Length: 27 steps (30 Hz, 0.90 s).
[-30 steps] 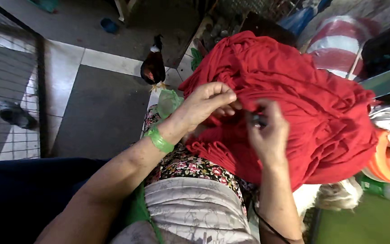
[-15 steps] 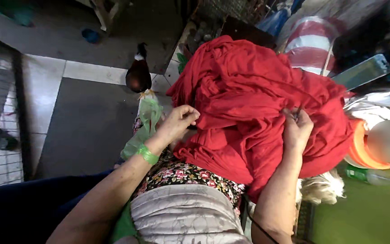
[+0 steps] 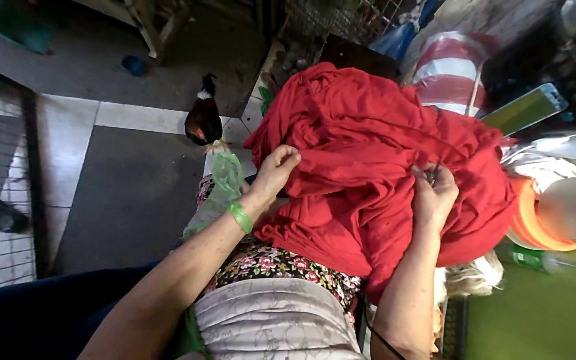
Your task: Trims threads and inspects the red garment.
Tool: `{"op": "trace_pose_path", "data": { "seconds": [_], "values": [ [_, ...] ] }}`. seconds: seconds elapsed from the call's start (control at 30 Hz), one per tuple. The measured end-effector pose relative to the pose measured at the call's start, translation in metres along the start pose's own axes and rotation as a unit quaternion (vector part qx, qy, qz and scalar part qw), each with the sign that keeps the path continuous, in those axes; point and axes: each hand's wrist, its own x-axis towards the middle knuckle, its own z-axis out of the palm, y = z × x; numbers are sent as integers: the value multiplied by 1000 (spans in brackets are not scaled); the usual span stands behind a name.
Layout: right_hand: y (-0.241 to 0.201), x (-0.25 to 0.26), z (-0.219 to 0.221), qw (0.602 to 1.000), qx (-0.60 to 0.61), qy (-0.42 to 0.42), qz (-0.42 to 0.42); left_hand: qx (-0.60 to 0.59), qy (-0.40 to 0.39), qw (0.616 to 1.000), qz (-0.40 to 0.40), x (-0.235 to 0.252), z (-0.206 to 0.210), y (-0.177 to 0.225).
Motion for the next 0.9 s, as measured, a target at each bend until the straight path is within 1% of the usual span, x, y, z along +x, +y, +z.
{"op": "trace_pose_path", "data": {
  "seconds": [0.1,0.17,0.2,0.23,0.33,0.37,0.4,0.47,0.6,0.7,0.77,0.83,0.9],
  "values": [
    [-9,-7,-6,995,-41,50,-74,-86,-8,996,21,-11,-9,4],
    [-33,-21,-11,985,-72,66,-140,-130,-13,991,29,-18,-12,9],
    [-47,-30,-11,981,-74,56,-172,-145,-16,989,32,-20,-13,12],
    [-61,-39,-9,975,-65,26,-210,-155,-17,987,36,-22,-13,13],
    [-96,-63,18,942,-50,-120,-308,-157,-7,987,44,-27,-11,20],
    [-100,-67,32,930,-60,-153,-328,-157,3,987,45,-28,-10,23],
    [-100,-70,45,921,-77,-166,-344,-157,10,987,45,-30,-10,26],
    [-93,-70,65,915,-105,-164,-353,-158,21,986,50,-32,-10,29],
    [-78,-64,78,926,-84,-166,-329,-143,16,987,69,-35,-14,25],
    [-78,-63,73,937,-44,-166,-305,-59,29,995,77,-39,-12,23],
    [-82,-63,64,940,-1,-166,-297,-2,57,993,106,-34,-14,16],
    [-89,-65,54,934,22,-154,-322,43,88,986,131,-28,-19,9],
    [-96,-70,46,921,12,-159,-356,87,118,981,125,-26,-23,5]
  ]
}}
